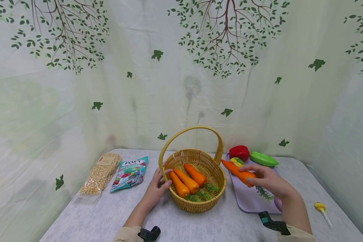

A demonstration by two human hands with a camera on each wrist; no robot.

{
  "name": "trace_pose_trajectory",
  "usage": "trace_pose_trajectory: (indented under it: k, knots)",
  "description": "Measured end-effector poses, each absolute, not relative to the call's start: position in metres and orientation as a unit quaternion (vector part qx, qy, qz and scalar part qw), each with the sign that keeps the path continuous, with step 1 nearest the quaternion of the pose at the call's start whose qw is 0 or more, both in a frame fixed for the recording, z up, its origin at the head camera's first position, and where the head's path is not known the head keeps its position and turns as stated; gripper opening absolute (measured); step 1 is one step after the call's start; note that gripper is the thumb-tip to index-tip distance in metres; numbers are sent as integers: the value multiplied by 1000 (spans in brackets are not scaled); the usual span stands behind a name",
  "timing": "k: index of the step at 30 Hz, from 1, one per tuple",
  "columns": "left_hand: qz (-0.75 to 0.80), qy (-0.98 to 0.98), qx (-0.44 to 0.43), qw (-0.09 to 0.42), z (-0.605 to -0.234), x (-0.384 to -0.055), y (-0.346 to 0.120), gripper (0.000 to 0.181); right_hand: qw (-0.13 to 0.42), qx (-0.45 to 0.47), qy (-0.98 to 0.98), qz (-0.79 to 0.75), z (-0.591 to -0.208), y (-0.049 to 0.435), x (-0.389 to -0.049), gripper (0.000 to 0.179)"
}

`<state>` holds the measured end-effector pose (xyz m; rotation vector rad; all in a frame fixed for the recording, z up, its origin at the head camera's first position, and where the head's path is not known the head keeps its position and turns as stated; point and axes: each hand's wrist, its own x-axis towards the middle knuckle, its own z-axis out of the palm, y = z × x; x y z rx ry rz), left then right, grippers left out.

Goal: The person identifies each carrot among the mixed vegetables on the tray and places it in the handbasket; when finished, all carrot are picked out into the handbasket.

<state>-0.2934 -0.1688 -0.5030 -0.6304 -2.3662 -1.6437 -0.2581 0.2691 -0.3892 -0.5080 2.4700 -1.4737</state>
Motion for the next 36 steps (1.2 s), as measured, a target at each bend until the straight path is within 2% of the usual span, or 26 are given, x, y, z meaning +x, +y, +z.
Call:
trace_pose_trajectory:
  k: [3, 9, 15, 27, 36]
  knots:
    - [-555, -799, -212, 95, -502, -293, -169, 41, 112, -194, 833, -505, -389, 271, -257, 39]
    - [-556, -797, -217, 94, -501, -293, -170, 43, 119, -175, 845, -492, -390, 261, -258, 38]
    - [-555, -799, -212, 92, -501, -293, -170, 43, 124, -221, 825, -505, -397, 245, -266, 37]
    - [-563, -795, -208, 88, -502, -293, -169, 42, 71, -195, 806, -554, -407, 204, -276, 41]
    - [-557, -799, -208, 91, -504, -294, -169, 42, 71, -163, 821, -543, -409, 177, -275, 39]
